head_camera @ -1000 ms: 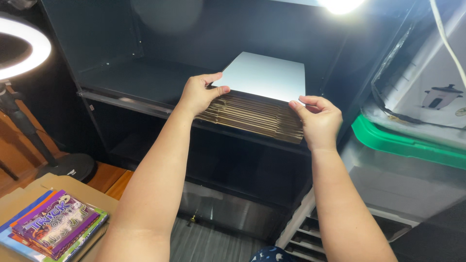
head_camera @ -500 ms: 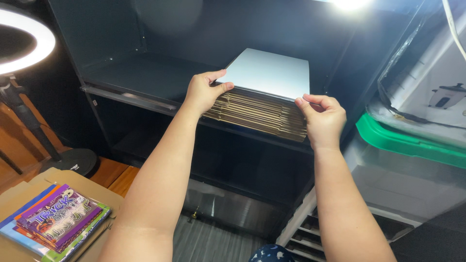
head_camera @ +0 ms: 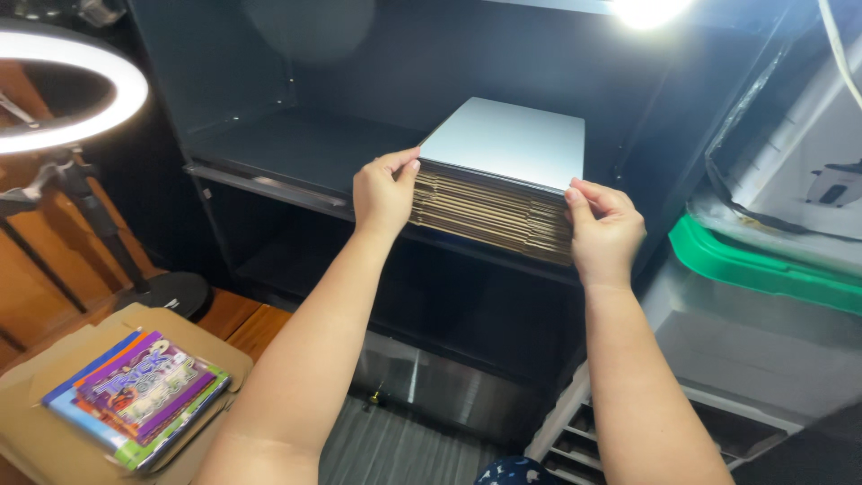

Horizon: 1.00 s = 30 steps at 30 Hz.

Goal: The person repeatedly picks up a single white sheet of paper from a stack on a wooden chair and places it onto a growing stack on a black shelf. The person continues this one-at-a-time transfer for the duration of the clip.

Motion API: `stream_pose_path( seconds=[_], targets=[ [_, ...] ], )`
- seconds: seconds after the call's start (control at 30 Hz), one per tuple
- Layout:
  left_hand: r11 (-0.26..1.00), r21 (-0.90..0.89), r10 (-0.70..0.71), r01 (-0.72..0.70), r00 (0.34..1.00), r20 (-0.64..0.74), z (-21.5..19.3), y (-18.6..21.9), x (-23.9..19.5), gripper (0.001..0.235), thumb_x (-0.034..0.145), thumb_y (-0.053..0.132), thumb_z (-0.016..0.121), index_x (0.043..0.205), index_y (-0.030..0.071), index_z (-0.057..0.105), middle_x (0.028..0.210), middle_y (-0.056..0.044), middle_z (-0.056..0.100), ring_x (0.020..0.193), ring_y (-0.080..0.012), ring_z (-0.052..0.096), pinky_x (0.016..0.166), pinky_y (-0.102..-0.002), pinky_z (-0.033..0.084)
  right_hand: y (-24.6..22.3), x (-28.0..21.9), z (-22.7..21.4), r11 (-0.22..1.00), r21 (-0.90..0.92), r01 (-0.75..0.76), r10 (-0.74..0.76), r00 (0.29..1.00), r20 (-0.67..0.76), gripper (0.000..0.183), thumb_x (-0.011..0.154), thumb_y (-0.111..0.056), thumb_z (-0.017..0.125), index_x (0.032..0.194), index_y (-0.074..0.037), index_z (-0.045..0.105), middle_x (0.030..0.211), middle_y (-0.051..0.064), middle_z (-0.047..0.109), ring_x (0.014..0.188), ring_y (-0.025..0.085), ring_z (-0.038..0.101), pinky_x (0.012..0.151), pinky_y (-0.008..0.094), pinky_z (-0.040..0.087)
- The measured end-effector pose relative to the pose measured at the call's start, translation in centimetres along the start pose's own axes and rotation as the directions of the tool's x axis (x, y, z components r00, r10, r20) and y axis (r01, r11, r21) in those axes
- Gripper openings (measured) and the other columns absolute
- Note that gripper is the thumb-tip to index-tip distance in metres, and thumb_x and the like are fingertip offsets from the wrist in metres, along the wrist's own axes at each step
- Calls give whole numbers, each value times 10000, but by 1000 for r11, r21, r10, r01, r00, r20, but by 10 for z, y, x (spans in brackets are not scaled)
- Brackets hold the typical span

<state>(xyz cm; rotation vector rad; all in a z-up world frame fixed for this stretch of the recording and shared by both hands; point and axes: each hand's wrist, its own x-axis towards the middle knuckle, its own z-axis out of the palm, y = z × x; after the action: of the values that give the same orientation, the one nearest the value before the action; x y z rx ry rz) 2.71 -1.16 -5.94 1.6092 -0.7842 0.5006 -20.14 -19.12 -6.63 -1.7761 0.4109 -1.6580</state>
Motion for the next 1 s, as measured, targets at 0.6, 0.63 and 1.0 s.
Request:
stream_pose_path(
  seconds=[0.6,0.63,1.0],
  targets=[
    [907,-32,-419,420,894,-155,-220,-31,-254,163,922,179,762,1066,173,838,995,-50,830,1000,-164,767,898,-318,624,-26,-194,95,872,399,-285,209,952,223,157,986,26,718,1115,-47,770,889,75,667,759,111,664,715,223,630],
    [900,-17,-431,436,883,-187,-238,-40,-269,163,922,179,762,1066,173,838,995,-50,830,1000,-164,767,898,-318,624,-26,-211,105,861,408,-304,211,943,257,157,986,26,718,1115,-47,770,889,75,667,759,111,664,715,223,630],
    [547,524,-254,653,726,-639,-445,-61,-450,127,907,175,781,1022,201,827,985,-56,791,1006,-311,735,889,-428,594,-79,-402,191,765,259,-590,221,617,755,134,951,-25,764,1079,-55,788,746,84,689,683,104,631,685,258,577]
  ],
)
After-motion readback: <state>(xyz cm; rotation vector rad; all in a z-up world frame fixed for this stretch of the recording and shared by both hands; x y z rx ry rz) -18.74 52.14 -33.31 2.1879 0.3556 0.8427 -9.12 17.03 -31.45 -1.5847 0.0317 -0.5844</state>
